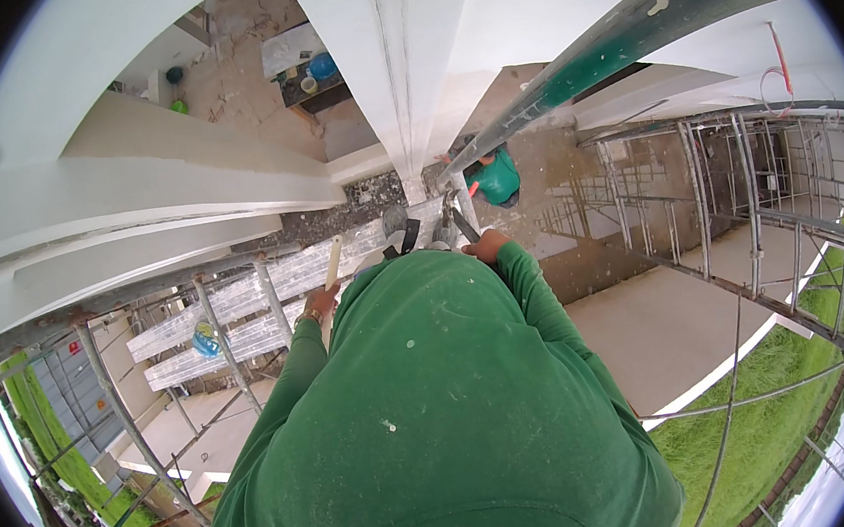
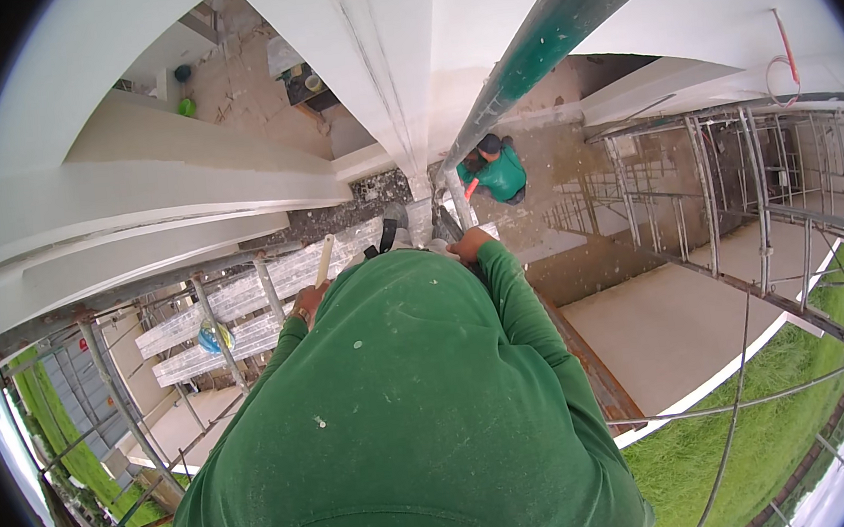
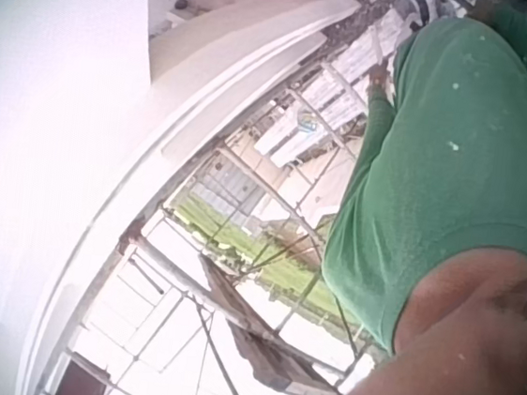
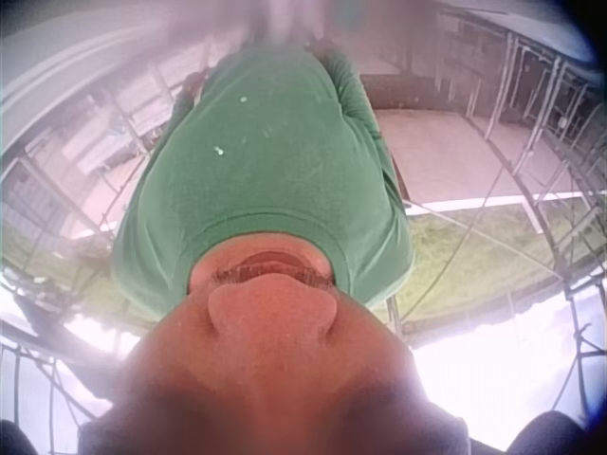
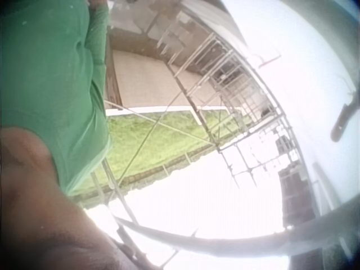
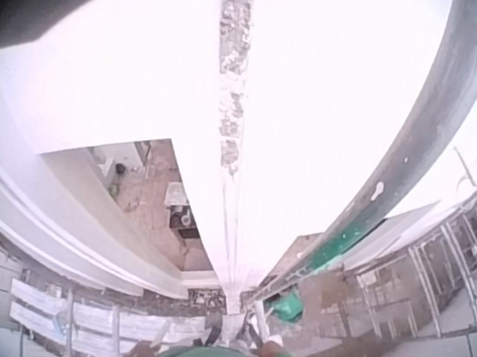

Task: The person uses a hammer to drive nails into a white wall while standing on scaffolding. They repeatedly position a nail and strike it with the hammer, occasionally adjusting their grip and stance.

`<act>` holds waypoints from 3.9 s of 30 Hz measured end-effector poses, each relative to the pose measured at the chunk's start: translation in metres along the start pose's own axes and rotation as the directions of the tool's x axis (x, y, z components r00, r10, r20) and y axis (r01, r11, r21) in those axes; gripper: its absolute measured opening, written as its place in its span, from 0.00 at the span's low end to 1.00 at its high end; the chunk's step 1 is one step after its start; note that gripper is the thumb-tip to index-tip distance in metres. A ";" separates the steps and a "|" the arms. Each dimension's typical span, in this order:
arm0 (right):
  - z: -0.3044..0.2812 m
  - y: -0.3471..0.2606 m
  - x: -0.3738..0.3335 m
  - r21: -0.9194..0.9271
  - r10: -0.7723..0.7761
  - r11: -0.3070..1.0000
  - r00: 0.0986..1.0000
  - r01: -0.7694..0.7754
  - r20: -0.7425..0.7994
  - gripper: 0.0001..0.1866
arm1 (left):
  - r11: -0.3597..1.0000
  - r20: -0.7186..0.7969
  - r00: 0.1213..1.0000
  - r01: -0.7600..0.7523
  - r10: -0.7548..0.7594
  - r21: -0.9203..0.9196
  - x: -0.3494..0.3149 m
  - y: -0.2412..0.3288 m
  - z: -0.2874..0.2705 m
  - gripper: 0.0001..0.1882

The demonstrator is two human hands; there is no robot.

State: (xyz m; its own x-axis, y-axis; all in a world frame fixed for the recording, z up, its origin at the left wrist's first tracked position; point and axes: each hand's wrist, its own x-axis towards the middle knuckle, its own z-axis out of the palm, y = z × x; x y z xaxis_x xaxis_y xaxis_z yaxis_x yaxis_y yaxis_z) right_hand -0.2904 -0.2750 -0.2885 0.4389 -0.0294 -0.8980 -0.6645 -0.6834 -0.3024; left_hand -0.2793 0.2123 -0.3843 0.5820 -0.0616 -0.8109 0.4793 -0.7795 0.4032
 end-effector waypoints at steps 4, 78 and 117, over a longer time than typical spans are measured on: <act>0.002 0.004 0.005 -0.003 0.014 1.000 1.000 -0.014 -0.011 0.39 | 0.989 -0.022 0.989 0.149 -0.149 -0.005 -0.019 0.039 -0.005 0.35; 0.004 0.001 0.000 0.030 0.003 1.000 1.000 -0.003 -0.015 0.38 | 0.995 -0.049 0.997 0.064 -0.060 0.078 0.007 0.006 -0.001 0.34; 0.001 0.003 0.005 0.009 0.018 1.000 1.000 -0.018 0.005 0.40 | 0.997 -0.047 0.996 0.078 -0.077 0.028 0.052 -0.046 0.020 0.37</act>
State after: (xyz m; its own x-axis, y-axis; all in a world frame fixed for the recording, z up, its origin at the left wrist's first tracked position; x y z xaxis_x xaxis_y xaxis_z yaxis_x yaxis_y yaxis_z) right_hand -0.2910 -0.2765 -0.2938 0.4242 -0.0378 -0.9048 -0.6773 -0.6765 -0.2893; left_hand -0.2844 0.2327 -0.4539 0.5739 0.0282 -0.8185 0.5050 -0.7990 0.3265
